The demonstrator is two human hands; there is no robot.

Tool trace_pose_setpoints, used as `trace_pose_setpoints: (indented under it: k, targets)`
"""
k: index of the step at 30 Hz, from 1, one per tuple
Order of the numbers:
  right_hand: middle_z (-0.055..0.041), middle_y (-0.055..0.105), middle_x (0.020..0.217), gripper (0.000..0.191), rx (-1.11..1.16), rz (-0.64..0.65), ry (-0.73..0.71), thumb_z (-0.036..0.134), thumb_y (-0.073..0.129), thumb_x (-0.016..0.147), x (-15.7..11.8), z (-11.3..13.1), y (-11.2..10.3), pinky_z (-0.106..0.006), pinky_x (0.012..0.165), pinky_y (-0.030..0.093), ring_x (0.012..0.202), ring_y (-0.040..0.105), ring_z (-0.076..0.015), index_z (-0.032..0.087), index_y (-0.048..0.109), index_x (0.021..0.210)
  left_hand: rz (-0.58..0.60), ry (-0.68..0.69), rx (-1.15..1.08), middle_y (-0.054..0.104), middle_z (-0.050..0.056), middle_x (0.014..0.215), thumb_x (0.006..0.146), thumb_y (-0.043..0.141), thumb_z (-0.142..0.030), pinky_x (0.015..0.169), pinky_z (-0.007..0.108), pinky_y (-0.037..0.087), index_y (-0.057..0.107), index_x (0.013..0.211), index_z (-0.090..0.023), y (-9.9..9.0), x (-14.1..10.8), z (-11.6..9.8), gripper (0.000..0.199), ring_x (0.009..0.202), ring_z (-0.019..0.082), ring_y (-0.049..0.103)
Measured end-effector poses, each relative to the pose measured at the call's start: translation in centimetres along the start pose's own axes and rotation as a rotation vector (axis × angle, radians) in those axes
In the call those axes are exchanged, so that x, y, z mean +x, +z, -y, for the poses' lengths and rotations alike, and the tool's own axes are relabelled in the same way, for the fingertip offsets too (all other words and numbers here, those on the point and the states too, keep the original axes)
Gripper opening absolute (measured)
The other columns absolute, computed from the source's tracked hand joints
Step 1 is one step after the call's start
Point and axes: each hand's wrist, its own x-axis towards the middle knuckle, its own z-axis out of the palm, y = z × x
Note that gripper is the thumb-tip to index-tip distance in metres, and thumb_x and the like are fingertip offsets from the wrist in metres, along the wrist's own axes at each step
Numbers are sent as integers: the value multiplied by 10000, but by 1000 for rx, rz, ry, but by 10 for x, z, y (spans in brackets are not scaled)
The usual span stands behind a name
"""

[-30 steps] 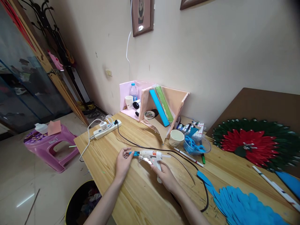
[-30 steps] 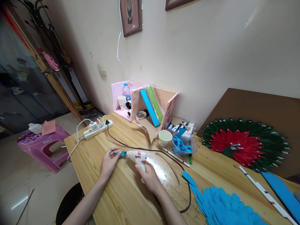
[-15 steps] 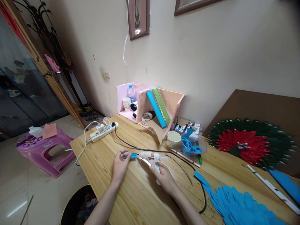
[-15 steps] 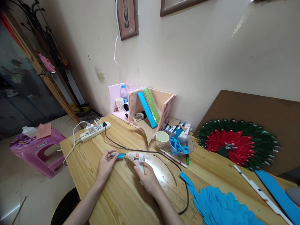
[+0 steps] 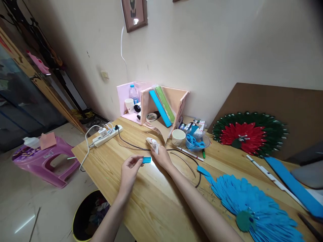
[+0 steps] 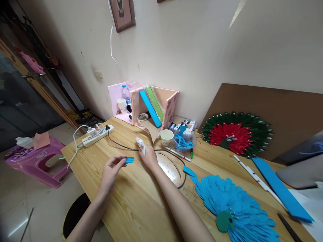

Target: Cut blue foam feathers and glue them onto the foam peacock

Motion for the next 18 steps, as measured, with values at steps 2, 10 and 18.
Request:
trace_pose_setpoints:
  k: [2, 10, 18]
  targets:
    - [-120, 641, 974, 269, -19, 24, 8, 263, 520, 812, -10, 2, -12, -349, 817, 431, 915, 568, -244, 124, 594, 1030, 119, -7, 12, 699, 59, 773, 663, 703, -302, 662, 255, 539, 694, 785, -136, 16, -9, -19, 207, 729, 170, 647]
    - [-82, 655, 968, 213, 59, -196, 78, 254, 432, 894, -108, 12, -186, -347, 803, 480, 909, 612, -204, 180, 615, 974, 544, 206, 71, 706, 62, 869, 745, 666, -256, 708, 243, 538, 705, 894, -158, 109, -17, -72, 183, 771, 162, 653]
    - [-42, 660, 929, 278, 112, -661, 71, 298, 667, 769, -185, 15, -286, -335, 798, 551, 866, 646, -175, 210, 584, 1020, 847, 284, -27, 706, 54, 881, 716, 705, -242, 705, 258, 573, 691, 921, -174, 217, -38, -91, 216, 766, 161, 672]
